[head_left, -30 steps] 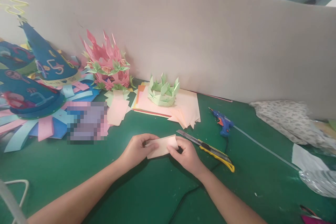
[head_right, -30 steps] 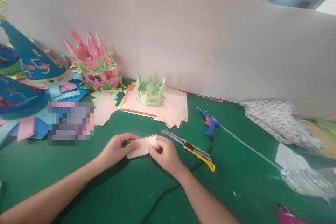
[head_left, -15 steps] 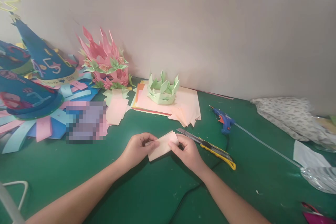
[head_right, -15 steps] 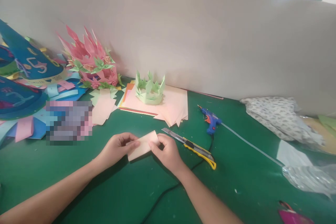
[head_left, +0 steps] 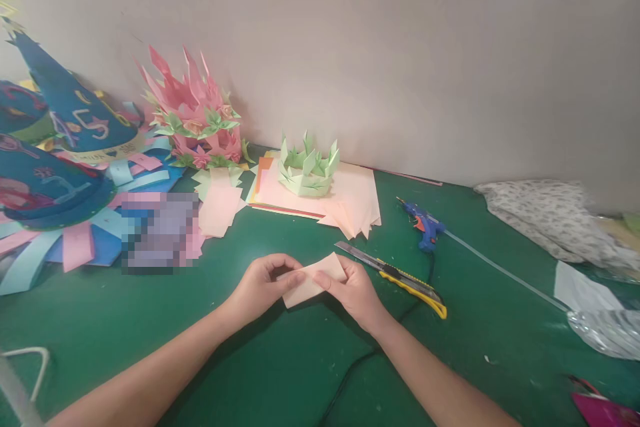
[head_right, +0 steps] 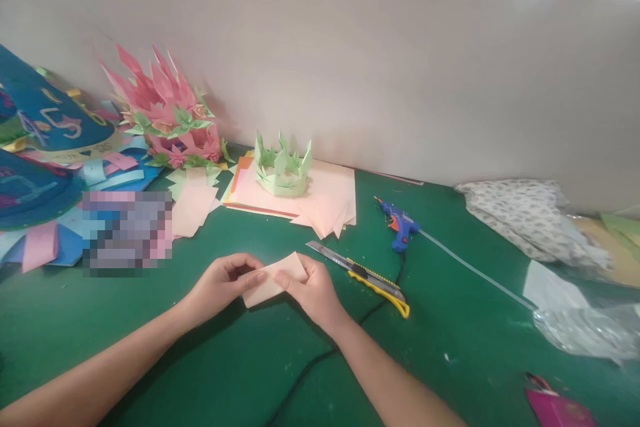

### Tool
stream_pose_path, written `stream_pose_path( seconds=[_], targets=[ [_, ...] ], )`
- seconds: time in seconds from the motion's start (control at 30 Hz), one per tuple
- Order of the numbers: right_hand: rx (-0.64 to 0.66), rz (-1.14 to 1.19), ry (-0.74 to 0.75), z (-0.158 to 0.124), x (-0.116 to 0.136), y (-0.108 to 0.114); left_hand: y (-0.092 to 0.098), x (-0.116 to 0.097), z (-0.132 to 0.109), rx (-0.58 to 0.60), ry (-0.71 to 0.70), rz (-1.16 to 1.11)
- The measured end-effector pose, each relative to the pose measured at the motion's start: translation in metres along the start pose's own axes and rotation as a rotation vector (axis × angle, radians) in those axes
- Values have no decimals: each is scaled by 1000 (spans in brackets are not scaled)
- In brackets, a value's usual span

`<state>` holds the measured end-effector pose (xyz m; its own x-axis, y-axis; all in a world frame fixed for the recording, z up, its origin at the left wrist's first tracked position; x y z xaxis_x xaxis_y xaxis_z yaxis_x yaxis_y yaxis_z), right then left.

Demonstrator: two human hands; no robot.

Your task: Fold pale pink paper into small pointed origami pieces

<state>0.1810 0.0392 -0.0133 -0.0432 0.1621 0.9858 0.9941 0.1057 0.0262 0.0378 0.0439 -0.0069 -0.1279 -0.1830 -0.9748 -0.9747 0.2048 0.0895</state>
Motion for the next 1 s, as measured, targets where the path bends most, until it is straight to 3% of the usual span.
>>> stream_pose_path(
  seconds=[0.37, 1.0],
  targets=[
    [-47, -70, 12, 2, -2, 2, 4, -3, -1, -51, -108, 177],
    [-112, -123, 53, 2, -2, 5, 6, -6, -3, -100, -170, 120]
  ],
)
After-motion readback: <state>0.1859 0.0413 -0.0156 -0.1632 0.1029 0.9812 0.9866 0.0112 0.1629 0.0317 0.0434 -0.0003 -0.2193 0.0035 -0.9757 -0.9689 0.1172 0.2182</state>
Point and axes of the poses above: each hand's wrist, its own z-axis towards the middle knuckle, its own y-axis out of the back of the hand, x = y × z, the point moved 7 cm from there along z, towards the middle knuckle, and after that the axes turned 9 degrees about -x, right-handed, at the moved point
